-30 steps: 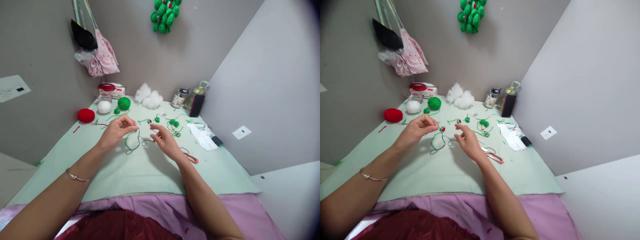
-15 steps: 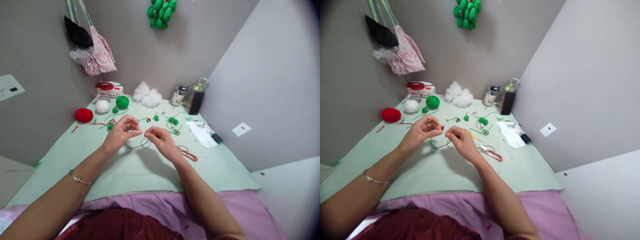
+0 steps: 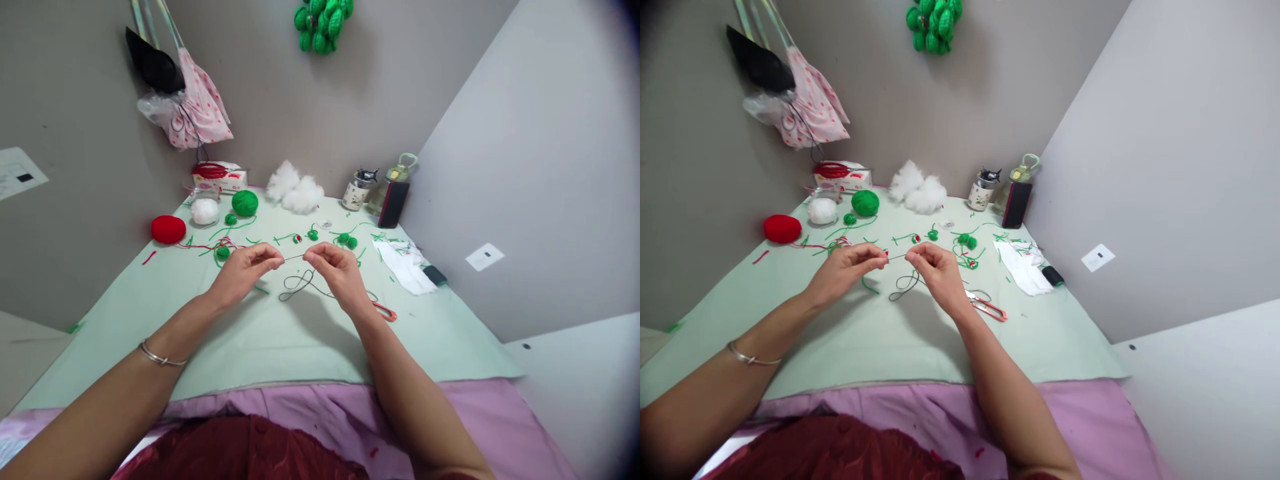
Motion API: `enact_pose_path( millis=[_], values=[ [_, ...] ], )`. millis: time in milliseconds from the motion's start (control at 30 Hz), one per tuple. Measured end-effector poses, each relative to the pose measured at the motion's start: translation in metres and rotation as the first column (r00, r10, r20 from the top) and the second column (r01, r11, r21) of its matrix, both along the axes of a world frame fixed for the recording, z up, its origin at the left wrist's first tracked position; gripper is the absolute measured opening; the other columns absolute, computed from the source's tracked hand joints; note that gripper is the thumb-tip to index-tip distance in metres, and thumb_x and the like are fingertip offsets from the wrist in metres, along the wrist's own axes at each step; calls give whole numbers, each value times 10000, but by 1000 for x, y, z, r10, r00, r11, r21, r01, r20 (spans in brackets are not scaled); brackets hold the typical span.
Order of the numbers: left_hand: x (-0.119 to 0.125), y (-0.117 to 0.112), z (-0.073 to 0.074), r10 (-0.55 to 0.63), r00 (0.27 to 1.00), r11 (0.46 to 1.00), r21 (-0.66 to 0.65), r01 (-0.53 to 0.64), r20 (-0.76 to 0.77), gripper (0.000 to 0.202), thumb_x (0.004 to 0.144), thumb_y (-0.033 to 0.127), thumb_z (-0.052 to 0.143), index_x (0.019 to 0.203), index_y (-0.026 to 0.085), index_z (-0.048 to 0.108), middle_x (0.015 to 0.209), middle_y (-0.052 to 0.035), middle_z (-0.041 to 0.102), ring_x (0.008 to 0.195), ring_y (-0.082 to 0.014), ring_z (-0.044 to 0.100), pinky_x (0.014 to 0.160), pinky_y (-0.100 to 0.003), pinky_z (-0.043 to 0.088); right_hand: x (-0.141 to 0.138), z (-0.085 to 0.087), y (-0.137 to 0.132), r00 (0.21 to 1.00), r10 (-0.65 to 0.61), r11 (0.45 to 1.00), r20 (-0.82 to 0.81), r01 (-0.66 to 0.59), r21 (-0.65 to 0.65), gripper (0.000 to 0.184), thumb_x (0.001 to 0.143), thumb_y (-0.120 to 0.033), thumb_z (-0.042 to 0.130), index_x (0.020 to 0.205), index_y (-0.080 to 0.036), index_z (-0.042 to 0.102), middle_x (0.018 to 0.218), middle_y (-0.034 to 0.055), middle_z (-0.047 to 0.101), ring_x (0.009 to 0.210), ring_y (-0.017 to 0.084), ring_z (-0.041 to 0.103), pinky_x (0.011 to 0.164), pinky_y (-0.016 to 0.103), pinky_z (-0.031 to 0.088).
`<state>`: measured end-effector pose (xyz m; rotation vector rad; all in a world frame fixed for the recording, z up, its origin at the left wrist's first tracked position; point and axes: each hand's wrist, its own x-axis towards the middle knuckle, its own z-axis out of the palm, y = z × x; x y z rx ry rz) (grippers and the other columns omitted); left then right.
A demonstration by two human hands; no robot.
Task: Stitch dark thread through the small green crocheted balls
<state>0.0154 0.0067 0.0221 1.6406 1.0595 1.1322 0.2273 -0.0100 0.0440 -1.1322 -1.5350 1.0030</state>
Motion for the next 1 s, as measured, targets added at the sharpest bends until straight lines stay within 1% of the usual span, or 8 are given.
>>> enact_pose_path(
  millis=[67,233,333,400,467,567,667,1000],
  values=[
    [0,0,-1,-46,998,997,-54,48,36,259,845,461,738,775,213,707,787,-18,671,810,-196,628,819,-325,506,2,-3,3,1000,-30,1000,-6,30,-3,319,842,-491,692,794,-178,646,597,-48,356,554,93,259,520,263,226],
    [3,1,-2,-105,919,942,-259,214,379,261,801,460,800,818,205,748,839,-18,671,762,-150,610,884,-350,558,-3,-13,3,996,-12,1000,90,11,22,290,882,-450,652,805,-170,664,574,-53,366,547,96,289,533,263,254],
    [7,-1,-2,-37,913,946,-279,162,407,255,737,430,850,845,207,788,907,-39,728,789,-163,637,883,-362,557,-10,-18,-3,966,75,991,249,-99,88,244,921,-388,616,854,-170,704,590,-46,433,561,94,336,570,255,290],
    [10,-2,-4,7,956,984,-171,46,293,224,751,411,832,845,210,801,920,-51,748,842,-198,664,871,-365,546,-15,-20,-7,935,114,972,337,-175,156,227,939,-349,596,865,-171,716,628,-35,494,577,91,357,598,250,308],
    [11,-4,-8,49,991,997,57,-56,124,173,822,377,772,863,213,810,918,-60,749,884,-217,674,859,-359,528,-16,-18,-9,932,128,966,340,-195,170,229,948,-336,583,866,-167,714,655,-26,523,591,92,371,604,248,313],
    [11,-4,-14,91,994,921,384,-62,-59,164,915,309,675,912,220,813,914,-65,734,877,-210,663,823,-349,500,-13,-12,-9,968,131,986,214,-150,77,244,938,-362,598,854,-157,703,651,-25,497,602,98,372,576,247,295],
    [11,-4,-15,117,980,865,501,-20,-162,135,912,268,679,880,231,805,837,-44,716,800,-196,626,808,-361,459,-8,-6,-7,983,120,993,136,-121,1,273,914,-394,627,811,-151,695,620,-33,424,592,99,329,547,254,255],
    [13,-8,-3,78,997,982,173,-74,-13,171,745,284,805,657,212,677,738,8,616,762,-173,575,809,-332,447,-8,-7,-5,986,128,990,109,-122,-65,290,879,-429,650,790,-155,676,620,-36,441,589,97,338,546,255,246]
  ],
)
